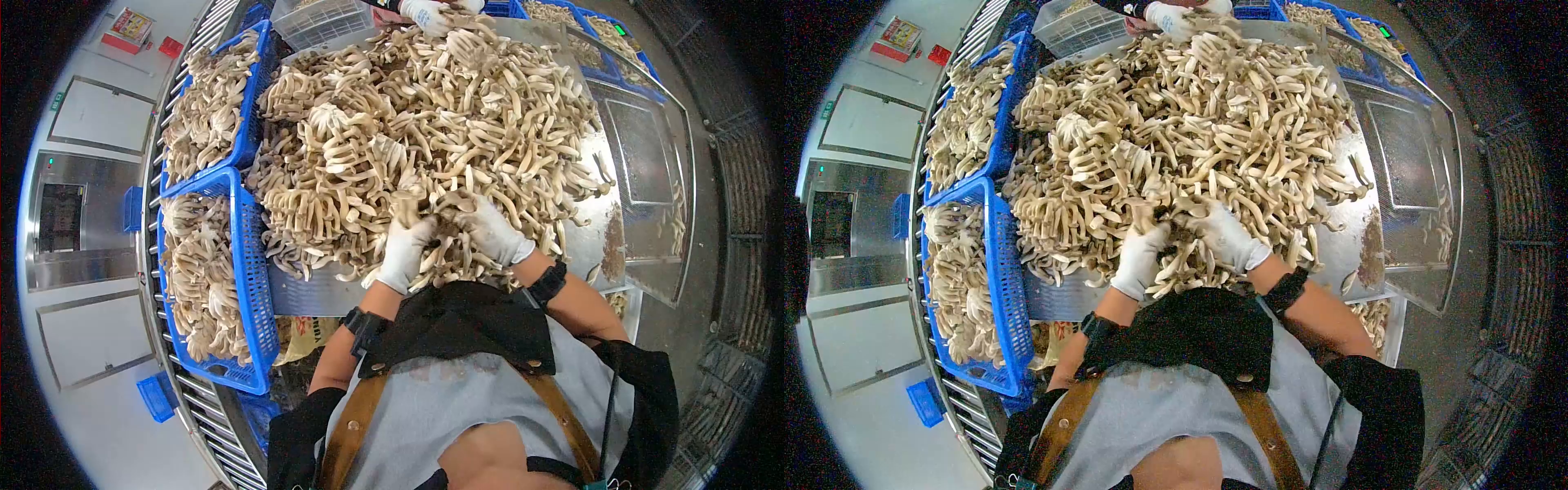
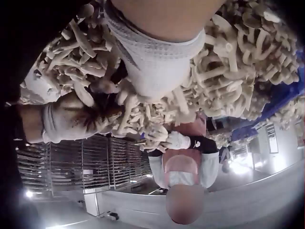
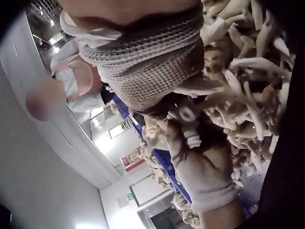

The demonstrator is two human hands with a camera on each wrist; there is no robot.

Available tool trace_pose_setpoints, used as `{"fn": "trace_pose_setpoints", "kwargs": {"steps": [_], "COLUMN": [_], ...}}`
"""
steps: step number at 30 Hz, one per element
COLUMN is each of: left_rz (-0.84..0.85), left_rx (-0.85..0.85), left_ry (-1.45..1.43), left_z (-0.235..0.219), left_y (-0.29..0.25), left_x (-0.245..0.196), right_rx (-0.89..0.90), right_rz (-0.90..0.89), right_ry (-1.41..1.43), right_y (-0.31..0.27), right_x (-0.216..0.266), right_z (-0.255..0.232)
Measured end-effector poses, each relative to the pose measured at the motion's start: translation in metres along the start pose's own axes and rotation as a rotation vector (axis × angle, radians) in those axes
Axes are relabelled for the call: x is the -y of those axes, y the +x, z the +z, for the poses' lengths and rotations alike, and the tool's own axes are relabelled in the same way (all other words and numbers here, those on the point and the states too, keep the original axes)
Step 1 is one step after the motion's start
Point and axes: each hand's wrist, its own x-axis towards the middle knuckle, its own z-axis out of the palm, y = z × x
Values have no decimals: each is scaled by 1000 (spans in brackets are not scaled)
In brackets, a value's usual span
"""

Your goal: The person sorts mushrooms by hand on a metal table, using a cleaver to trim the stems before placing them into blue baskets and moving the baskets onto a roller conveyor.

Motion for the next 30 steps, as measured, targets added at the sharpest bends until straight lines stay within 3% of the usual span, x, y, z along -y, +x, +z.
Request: {"fn": "trace_pose_setpoints", "kwargs": {"steps": [1,2,3,5,6,7,9,10,11,12,13,14,15,16,17,18,19,20,21,22,23,24,26,27,28,30], "left_rz": [-6,-53,-181,-255,-208,-52,-104,-221,-95,34,-24,-82,-184,-275,-363,-209,167,542,602,244,-58,-310,462,861,573,464], "left_rx": [-74,-16,32,75,163,260,88,-5,178,358,379,400,269,138,7,301,513,557,511,378,317,158,571,767,831,382], "left_ry": [-101,-126,6,189,547,320,-177,-116,231,576,571,568,276,-14,-303,154,929,1293,1213,897,535,158,792,1092,1119,1059], "left_z": [-3,1,-15,6,20,17,16,21,10,-6,3,12,12,9,3,-6,-11,-16,-14,-18,-15,-12,-19,-25,-38,-47], "left_y": [0,-6,-3,-14,-28,-27,-22,-26,-26,-27,-39,-50,-53,-50,-48,-52,-56,-61,-63,-54,-52,-50,-46,-49,-50,-56], "left_x": [-4,-20,-15,-27,-43,-23,-15,-38,-27,-7,-12,-17,-11,-2,6,13,14,16,21,23,9,-4,-4,-2,-2,-14], "right_rx": [8,-110,-116,-125,-66,-8,-3,23,45,158,267,196,94,29,4,-16,58,134,252,245,102,134,336,511,402,238], "right_rz": [9,-20,-52,-114,-120,-138,-32,-101,-171,-92,-12,-119,-198,-101,-120,-145,-141,-152,-184,128,-88,-58,-118,-214,-179,-123], "right_ry": [-50,157,54,-150,-323,-494,-386,-423,-459,-321,-178,-593,-1010,-743,-531,-319,-493,-665,-1035,-386,-871,-656,-800,-1155,-1067,-962], "right_y": [-4,-7,-7,-5,-3,0,5,0,-6,-8,-13,-16,-19,-22,-26,-30,-31,-32,-24,-14,-17,-13,-9,-6,-2,13], "right_x": [6,0,-3,-9,-15,-21,-35,-37,-38,-39,-34,-30,-27,-21,-19,-18,-18,-18,-21,-30,-14,-20,-21,-18,-17,-4], "right_z": [2,1,-1,-1,-12,-22,-37,-37,-37,-37,-29,-28,-28,-25,-18,-11,-7,-4,-15,-27,-20,-21,-13,-11,-11,-15]}}
